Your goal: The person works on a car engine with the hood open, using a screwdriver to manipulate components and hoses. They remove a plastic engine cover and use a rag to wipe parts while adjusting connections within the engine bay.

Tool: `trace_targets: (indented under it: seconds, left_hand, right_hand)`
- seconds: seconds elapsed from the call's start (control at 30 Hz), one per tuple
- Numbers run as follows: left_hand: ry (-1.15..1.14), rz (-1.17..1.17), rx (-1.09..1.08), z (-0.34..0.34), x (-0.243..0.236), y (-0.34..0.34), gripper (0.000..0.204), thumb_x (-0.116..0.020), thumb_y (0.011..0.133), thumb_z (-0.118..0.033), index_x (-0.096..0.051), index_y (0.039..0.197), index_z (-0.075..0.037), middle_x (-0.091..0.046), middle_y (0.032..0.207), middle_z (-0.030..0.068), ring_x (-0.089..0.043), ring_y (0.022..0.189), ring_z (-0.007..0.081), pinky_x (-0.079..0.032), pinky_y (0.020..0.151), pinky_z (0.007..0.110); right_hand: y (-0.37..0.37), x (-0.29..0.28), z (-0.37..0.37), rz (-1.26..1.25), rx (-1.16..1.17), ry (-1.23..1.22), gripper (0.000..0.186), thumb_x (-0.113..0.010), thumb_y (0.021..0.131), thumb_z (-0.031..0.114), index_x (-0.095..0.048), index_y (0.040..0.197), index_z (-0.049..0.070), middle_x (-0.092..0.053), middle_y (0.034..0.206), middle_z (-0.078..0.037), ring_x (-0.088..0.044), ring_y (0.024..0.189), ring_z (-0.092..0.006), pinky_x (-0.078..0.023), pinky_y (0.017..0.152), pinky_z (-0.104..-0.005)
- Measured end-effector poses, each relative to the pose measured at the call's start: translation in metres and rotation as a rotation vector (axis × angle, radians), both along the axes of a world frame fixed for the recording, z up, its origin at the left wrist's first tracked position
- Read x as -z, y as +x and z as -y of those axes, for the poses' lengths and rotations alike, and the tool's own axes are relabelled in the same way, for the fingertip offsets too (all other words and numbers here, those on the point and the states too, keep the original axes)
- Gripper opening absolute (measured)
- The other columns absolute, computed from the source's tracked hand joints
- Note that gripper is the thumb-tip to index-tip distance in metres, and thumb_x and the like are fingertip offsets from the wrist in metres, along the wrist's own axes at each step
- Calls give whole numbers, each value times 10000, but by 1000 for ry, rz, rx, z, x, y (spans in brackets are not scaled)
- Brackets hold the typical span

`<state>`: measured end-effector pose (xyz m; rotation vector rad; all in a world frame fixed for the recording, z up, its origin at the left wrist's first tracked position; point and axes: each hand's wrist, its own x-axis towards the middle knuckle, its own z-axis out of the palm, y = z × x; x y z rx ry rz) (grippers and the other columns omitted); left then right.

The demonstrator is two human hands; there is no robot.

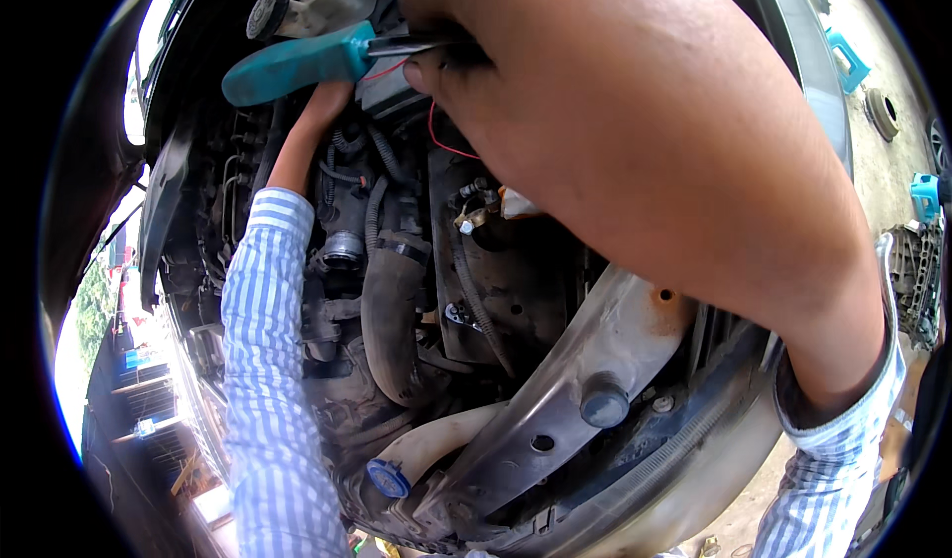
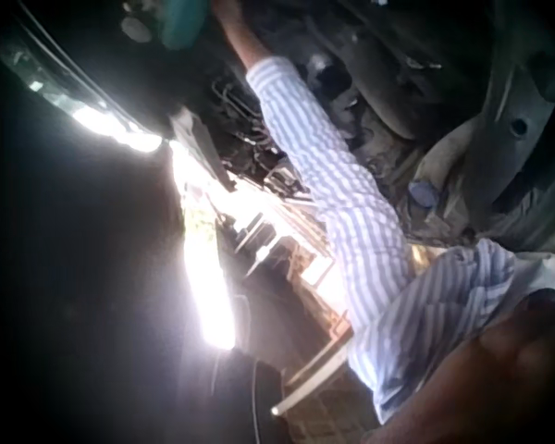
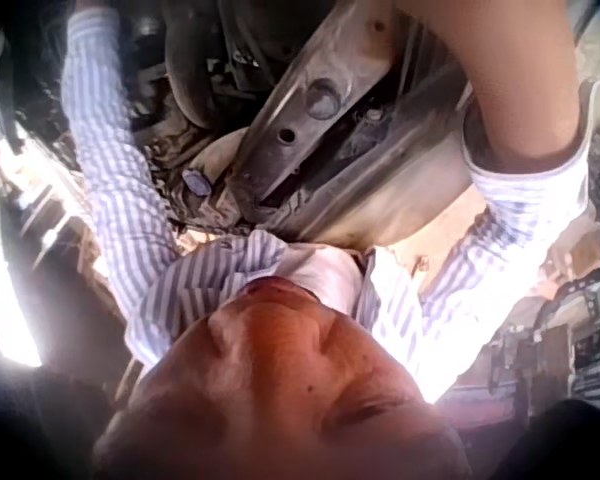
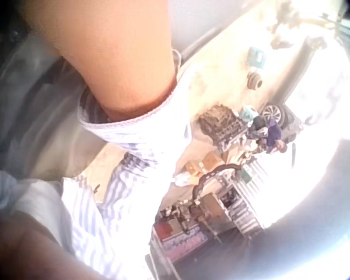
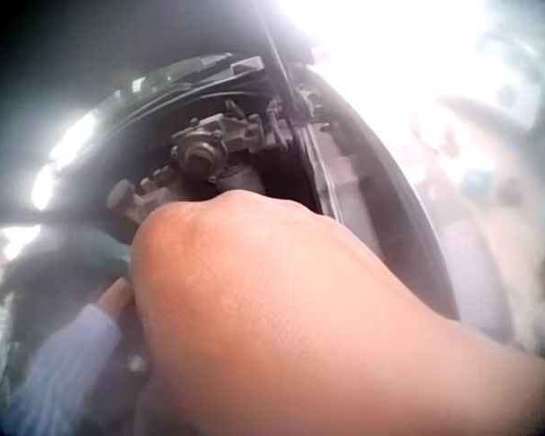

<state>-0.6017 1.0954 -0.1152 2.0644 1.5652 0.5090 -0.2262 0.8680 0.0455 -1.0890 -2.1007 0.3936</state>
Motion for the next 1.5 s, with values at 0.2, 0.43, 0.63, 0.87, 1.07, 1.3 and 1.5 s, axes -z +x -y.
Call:
trace_targets:
  seconds: [0.2,0.43,0.63,0.87,1.07,1.3,1.5]
  left_hand:
    - [19,-54,79,30,-17,-10,603,-553,1016,-440,-502,1422,2,-530,1460,212,-489,1363,312,-368,1106,387]
    - [276,-151,-155,116,-60,30,503,-637,985,-333,-567,1349,8,-649,1256,233,-615,1191,335,-452,1016,391]
    - [7,184,-298,291,-94,32,267,-580,1017,-188,-654,1154,29,-682,1060,61,-612,1032,129,-472,946,294]
    - [-403,109,-132,331,-40,18,851,-482,1016,-567,-337,1488,126,-354,1548,305,-323,1473,378,-248,1214,398]
    - [-629,504,-77,319,-13,30,1084,-503,977,-656,-33,1557,131,-177,1616,330,-198,1528,356,-176,1241,374]
    - [-687,484,132,310,-6,62,1238,-506,928,-732,57,1497,212,-52,1595,412,-115,1533,425,-153,1253,398]
    - [-514,306,95,345,-17,76,1169,-581,949,-615,66,1512,178,-15,1595,404,-95,1521,478,-178,1248,441]
  right_hand:
    - [-4,1,5,-52,51,84,124,-671,897,66,-654,956,-42,-585,718,-186,-525,630,-318,-454,623,-388]
    - [-4,-6,4,-30,108,-182,124,-663,916,41,-608,964,-60,-519,698,-173,-438,596,-219,-409,579,-342]
    - [-3,-11,2,3,57,-286,134,-651,925,43,-557,922,-53,-450,696,-133,-373,647,-176,-386,598,-318]
    - [-16,-10,3,38,85,-250,112,-664,908,44,-591,905,-40,-511,667,-183,-423,569,-297,-399,557,-359]
    - [-24,-9,6,85,129,-335,112,-669,909,45,-601,920,-43,-483,653,-116,-411,592,-169,-376,558,-318]
    - [-33,-10,5,117,159,-427,116,-641,942,47,-580,945,-52,-490,706,-42,-390,685,-92,-348,595,-257]
    - [-31,-5,2,163,224,-449,119,-640,958,59,-579,936,-41,-509,734,-4,-398,704,-58,-317,596,-239]
